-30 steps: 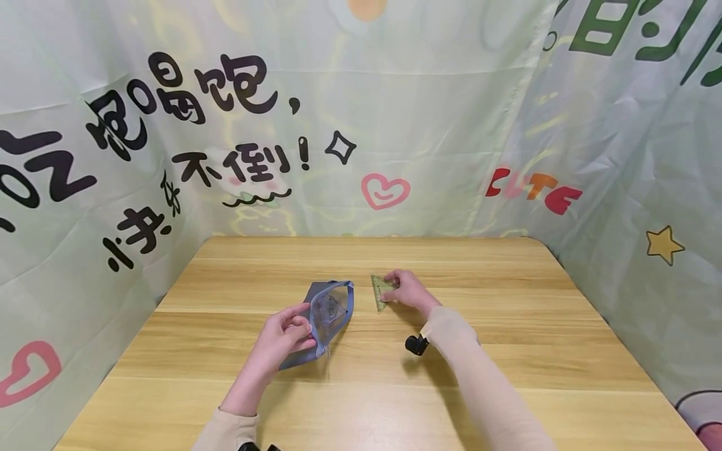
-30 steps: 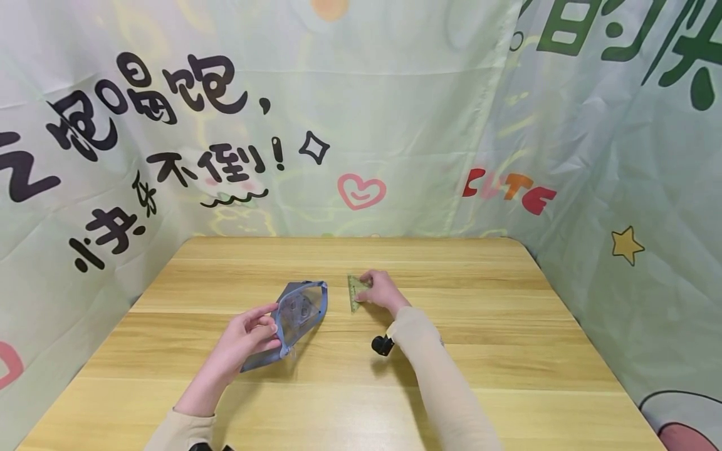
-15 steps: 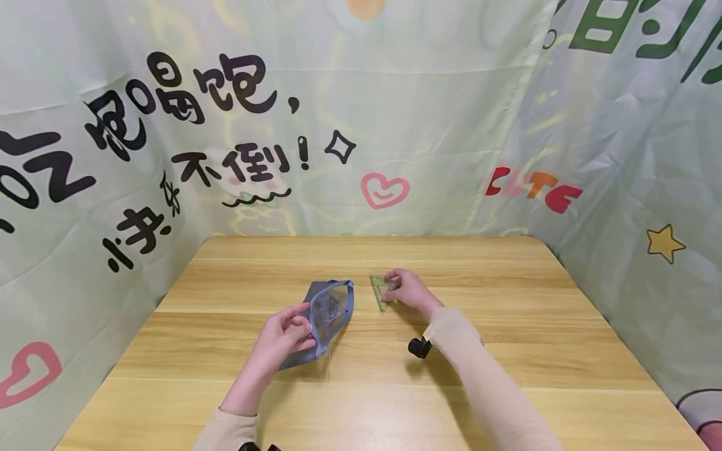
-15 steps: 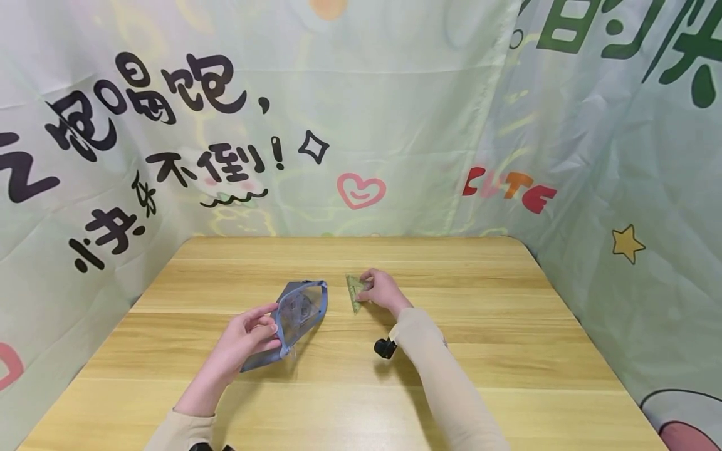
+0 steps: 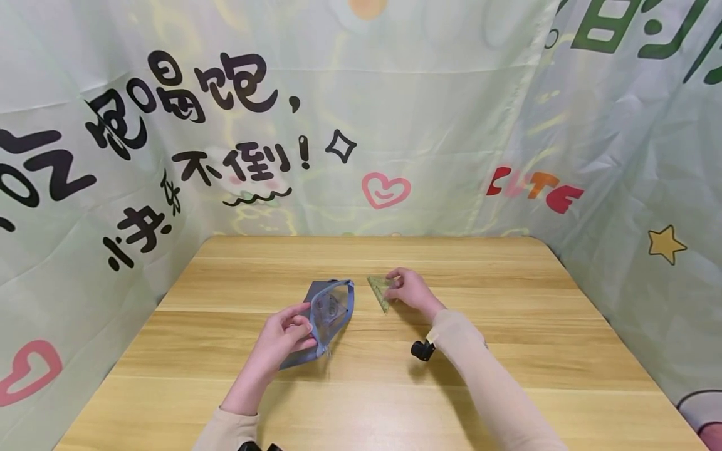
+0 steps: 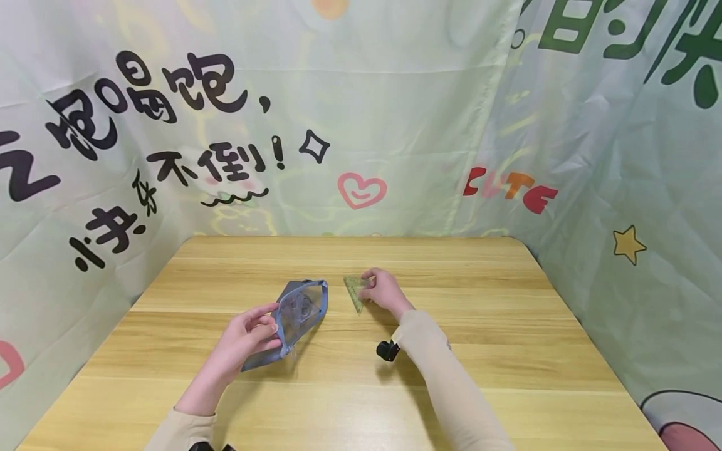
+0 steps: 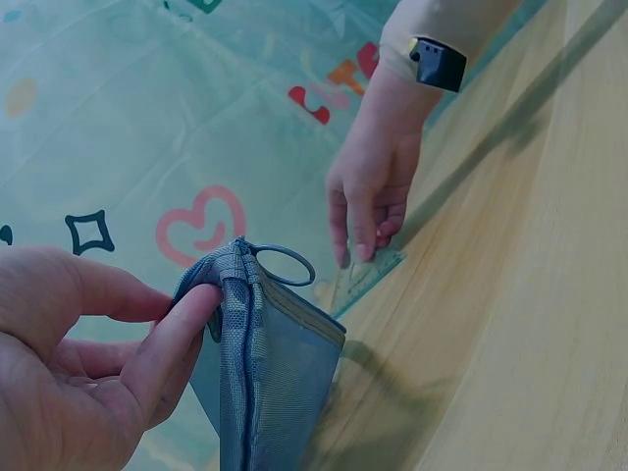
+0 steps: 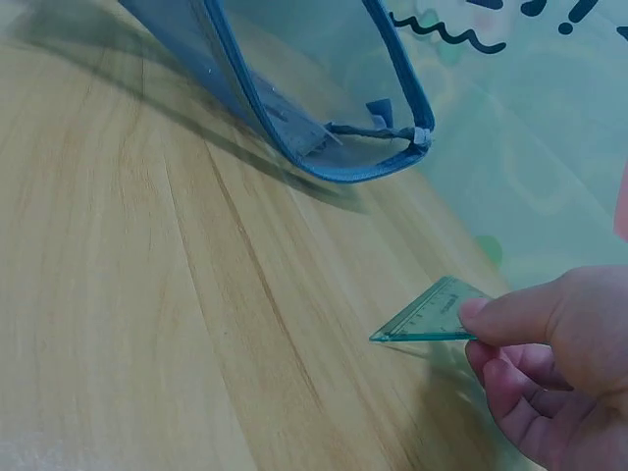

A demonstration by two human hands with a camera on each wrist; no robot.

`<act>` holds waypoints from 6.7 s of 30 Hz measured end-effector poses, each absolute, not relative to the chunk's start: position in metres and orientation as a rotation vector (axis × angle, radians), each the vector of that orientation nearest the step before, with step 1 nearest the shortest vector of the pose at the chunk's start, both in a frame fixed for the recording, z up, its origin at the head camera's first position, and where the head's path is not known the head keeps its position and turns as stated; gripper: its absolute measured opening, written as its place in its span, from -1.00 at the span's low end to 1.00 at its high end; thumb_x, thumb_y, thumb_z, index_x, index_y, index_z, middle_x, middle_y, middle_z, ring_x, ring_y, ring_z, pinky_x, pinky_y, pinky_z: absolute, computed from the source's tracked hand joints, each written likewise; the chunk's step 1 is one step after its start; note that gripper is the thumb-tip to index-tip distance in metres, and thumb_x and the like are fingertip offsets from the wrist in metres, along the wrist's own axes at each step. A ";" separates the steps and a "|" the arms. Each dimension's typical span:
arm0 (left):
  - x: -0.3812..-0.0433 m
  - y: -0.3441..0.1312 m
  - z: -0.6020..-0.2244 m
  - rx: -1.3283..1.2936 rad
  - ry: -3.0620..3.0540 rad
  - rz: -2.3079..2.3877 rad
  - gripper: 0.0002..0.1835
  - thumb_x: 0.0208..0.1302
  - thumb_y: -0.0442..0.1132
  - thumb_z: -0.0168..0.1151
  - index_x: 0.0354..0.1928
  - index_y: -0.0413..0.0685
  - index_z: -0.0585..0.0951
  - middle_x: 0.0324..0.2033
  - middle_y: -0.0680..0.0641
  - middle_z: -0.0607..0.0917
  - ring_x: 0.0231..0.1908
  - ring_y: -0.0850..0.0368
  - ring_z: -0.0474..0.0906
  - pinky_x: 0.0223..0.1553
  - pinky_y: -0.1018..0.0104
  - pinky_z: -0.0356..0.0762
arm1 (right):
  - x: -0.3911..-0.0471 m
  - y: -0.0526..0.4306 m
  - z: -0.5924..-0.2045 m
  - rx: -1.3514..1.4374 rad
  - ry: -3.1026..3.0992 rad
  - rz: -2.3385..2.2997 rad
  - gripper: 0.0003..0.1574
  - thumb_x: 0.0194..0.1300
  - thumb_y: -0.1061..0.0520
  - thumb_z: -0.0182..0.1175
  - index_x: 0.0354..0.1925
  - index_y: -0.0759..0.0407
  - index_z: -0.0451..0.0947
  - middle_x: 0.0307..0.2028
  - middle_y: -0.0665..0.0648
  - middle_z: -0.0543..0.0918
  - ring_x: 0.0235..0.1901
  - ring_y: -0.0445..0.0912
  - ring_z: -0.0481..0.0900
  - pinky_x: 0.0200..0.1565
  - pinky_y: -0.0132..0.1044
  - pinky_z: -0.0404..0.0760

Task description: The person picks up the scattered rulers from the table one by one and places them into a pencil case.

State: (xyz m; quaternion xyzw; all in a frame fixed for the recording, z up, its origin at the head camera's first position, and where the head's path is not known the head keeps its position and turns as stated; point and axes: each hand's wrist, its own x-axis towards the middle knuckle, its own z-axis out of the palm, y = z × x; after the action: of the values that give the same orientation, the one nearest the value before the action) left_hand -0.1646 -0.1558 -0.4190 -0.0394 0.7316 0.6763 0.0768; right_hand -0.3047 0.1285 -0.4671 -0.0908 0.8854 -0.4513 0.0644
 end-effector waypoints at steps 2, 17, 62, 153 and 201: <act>-0.164 -0.156 -0.419 -0.117 2.193 2.029 -0.45 0.30 -0.46 0.13 0.35 -0.29 0.37 -0.29 -0.06 0.48 -0.33 0.20 0.57 -0.21 0.39 0.79 | -0.304 0.129 -0.466 -0.277 2.664 -1.380 -0.49 0.20 0.27 0.35 0.11 0.34 0.51 -0.39 0.11 0.55 -0.43 -0.14 0.51 -0.41 -0.40 0.62; -0.164 -0.157 -0.419 -0.115 2.198 2.026 -0.45 0.31 -0.44 0.14 0.35 -0.29 0.37 -0.29 -0.09 0.49 -0.32 0.19 0.58 -0.21 0.38 0.79 | -0.298 0.131 -0.462 -0.259 2.646 -1.447 -0.55 0.24 0.29 0.29 0.11 0.32 0.53 -0.40 0.15 0.62 -0.50 -0.03 0.59 -0.50 -0.30 0.61; -0.165 -0.156 -0.420 -0.130 2.177 2.043 -0.44 0.30 -0.48 0.12 0.35 -0.28 0.37 -0.29 -0.05 0.48 -0.32 0.21 0.59 -0.21 0.38 0.79 | -0.263 0.119 -0.438 -0.254 2.460 -1.696 -0.51 0.28 0.34 0.25 0.18 0.37 0.51 -0.18 0.37 0.72 -0.31 -0.05 0.74 -0.04 -0.03 0.79; -0.163 -0.155 -0.418 -0.066 2.159 2.042 -0.43 0.29 -0.51 0.10 0.37 -0.34 0.34 -0.25 -0.06 0.50 -0.32 0.23 0.57 -0.22 0.38 0.79 | -0.259 0.056 -0.441 -0.184 2.131 -1.844 -0.51 0.26 0.44 0.18 0.17 0.51 0.44 -0.20 0.45 0.70 -0.47 -0.16 0.71 -0.12 -0.15 0.81; -0.164 -0.156 -0.419 -0.069 2.171 2.031 -0.45 0.31 -0.47 0.11 0.36 -0.32 0.36 -0.27 -0.06 0.50 -0.31 0.22 0.58 -0.21 0.37 0.79 | -0.257 0.041 -0.446 -0.264 2.367 -1.772 -0.63 0.24 0.26 0.31 0.01 0.38 0.63 -0.15 0.34 0.71 -0.28 -0.08 0.68 -0.11 -0.08 0.80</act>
State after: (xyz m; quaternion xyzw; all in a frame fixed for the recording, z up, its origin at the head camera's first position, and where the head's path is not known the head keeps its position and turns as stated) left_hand -0.1636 -0.1562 -0.4191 -0.0231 0.7276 0.6805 0.0837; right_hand -0.2574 0.0411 -0.4457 -0.0886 0.7944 -0.5946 0.0863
